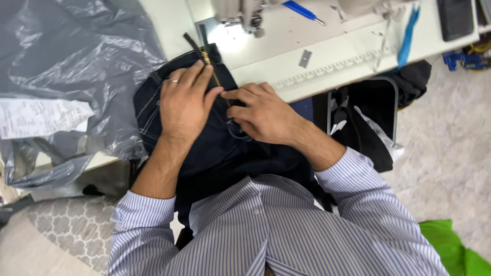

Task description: The person replaces a zipper on a pair of dark blue jeans using an industrial sewing machine. They position the new zipper tape along the fabric fly, sew it into place along the edge, and use scissors to trim the excess tape and thread.

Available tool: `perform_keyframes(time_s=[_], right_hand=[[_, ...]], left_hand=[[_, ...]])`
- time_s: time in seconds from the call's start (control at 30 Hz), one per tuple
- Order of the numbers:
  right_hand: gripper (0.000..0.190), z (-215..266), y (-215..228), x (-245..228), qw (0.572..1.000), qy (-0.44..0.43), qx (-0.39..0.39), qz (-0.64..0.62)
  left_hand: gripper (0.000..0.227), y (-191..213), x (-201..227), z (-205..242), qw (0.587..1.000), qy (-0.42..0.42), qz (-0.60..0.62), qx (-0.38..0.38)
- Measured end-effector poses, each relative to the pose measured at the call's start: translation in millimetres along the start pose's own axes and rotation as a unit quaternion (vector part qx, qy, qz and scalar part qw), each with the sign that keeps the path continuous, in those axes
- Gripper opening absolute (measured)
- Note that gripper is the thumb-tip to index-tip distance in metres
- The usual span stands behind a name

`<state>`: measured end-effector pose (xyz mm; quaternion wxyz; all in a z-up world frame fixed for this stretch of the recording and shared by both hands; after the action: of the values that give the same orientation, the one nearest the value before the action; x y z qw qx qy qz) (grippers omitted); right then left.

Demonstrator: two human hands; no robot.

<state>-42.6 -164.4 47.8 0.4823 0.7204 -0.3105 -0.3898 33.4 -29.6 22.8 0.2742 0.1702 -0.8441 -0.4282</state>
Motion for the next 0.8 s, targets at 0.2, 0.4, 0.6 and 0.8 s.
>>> perform_keyframes(time_s=[0.2,0.4,0.6,0.8], right_hand=[[0.029,0.7,-5.5,7.8,0.998,-0.016,0.003,-0.059],[0.016,2.4,-17.6,16.7,0.995,-0.019,0.047,-0.086],[0.014,4.8,-10.7,23.2,0.991,-0.027,0.068,-0.115],[0.028,36.8,5.4,171.6,0.957,-0.168,0.195,-0.137]], left_hand=[[0.042,4.3,1.8,-4.2,0.999,0.021,0.027,-0.021],[0.039,0.9,0.1,-6.6,0.996,0.065,0.024,-0.062],[0.041,0.2,-0.4,-5.5,0.997,0.055,0.033,-0.041],[0.048,-2.4,-7.2,-5.7,0.993,0.099,0.034,-0.056]])
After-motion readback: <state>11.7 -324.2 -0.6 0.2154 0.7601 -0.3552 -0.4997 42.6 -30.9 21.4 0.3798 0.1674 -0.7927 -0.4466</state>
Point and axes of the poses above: each hand's wrist, its own z-axis away from the middle knuckle, its own y-axis out of the back of the hand, x = y × z, the point moved 7 cm from there along -z, towards the middle knuckle, and after that the axes turned 12 degrees about z, right-handed, at the moved point
